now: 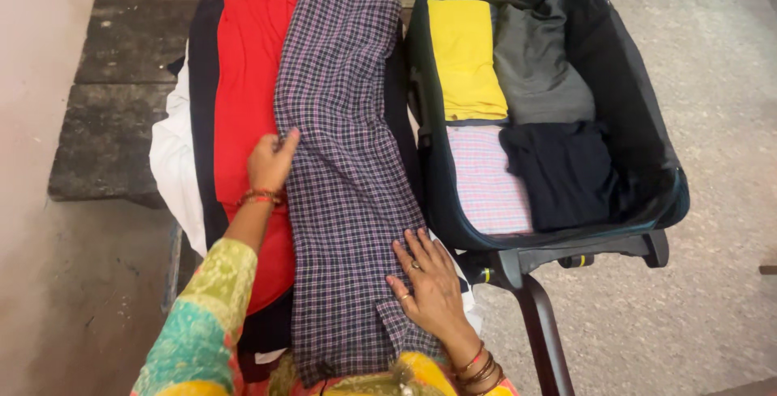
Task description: The person folds a pair of grey trousers and a pair of black athletic pants on a wooden surface. After folding each item, they place it into an open suitcase that already contains other folded garments.
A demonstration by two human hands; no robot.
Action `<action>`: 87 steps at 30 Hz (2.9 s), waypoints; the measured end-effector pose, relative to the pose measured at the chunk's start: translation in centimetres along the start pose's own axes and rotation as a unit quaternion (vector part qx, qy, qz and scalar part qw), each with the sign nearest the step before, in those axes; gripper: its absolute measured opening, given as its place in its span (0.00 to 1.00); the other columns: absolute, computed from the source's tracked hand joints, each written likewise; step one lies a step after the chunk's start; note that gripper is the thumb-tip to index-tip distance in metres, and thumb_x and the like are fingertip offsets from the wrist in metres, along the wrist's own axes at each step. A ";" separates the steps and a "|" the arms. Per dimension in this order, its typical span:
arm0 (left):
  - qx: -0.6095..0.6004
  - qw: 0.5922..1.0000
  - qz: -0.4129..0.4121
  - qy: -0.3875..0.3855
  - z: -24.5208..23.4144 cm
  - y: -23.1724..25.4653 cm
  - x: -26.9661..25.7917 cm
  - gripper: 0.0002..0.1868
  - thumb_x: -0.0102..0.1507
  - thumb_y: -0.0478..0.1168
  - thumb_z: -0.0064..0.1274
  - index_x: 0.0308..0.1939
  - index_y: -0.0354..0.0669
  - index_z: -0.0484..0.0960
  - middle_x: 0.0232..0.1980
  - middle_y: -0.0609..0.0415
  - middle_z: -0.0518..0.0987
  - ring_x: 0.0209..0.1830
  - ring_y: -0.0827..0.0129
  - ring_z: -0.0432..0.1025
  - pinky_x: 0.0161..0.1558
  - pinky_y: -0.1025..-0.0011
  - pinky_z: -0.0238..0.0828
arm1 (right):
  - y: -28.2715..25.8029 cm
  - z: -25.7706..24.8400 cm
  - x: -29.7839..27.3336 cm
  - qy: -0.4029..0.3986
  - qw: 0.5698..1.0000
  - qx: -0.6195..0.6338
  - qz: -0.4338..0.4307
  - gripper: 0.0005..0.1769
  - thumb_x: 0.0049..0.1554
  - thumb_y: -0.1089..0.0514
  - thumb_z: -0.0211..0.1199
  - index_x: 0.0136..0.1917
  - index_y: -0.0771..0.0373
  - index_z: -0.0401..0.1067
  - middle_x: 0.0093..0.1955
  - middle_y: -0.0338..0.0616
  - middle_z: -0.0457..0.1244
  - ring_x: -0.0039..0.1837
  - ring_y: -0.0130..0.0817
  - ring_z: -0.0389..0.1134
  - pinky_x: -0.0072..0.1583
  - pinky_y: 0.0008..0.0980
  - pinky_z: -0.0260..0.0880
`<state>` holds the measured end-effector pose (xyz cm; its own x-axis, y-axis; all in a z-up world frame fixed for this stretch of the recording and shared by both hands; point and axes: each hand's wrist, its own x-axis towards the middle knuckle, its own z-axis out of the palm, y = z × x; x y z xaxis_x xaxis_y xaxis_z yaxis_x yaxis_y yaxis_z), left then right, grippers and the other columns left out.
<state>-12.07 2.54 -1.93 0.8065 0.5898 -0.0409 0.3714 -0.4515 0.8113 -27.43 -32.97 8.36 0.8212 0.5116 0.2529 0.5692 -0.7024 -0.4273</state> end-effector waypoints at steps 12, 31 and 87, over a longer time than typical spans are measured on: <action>-0.229 0.928 -0.049 -0.290 -4.0 0.0 -17.2 0.27 0.55 0.37 0.65 0.56 0.30 0.77 0.52 0.48 0.85 0.49 0.63 0.81 0.53 0.66 0.78 | -0.1 0.3 -0.1 0.027 0.998 -0.003 0.058 0.47 0.52 0.40 0.69 0.75 0.67 0.60 0.77 0.76 0.47 0.75 0.69 0.53 0.72 0.55 0.55; -0.217 0.879 -0.042 -0.424 -11.2 -0.4 -24.4 0.19 0.56 0.35 0.64 0.51 0.33 0.84 0.48 0.52 0.89 0.46 0.71 0.82 0.52 0.71 0.78 | -3.6 -4.6 -2.0 -0.122 0.966 -0.008 0.229 0.35 0.48 0.66 0.63 0.69 0.66 0.63 0.65 0.55 0.61 0.66 0.56 0.63 0.64 0.47 0.66; -0.012 0.949 -0.064 -0.308 -18.2 2.6 -32.0 0.52 0.59 0.31 0.67 0.84 0.55 0.57 0.25 0.47 0.72 0.22 0.72 0.60 0.26 0.73 0.61 | -4.4 -6.4 -2.4 -0.175 0.978 0.092 -0.073 0.24 0.35 0.68 0.59 0.48 0.66 0.77 0.45 0.51 0.70 0.50 0.50 0.71 0.55 0.43 0.69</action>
<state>-45.26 -5.32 12.15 0.8742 0.1311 -0.4674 0.4796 -0.3831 0.7895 -31.65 -34.32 15.16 0.6498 0.7597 0.0240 0.6353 -0.5256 -0.5658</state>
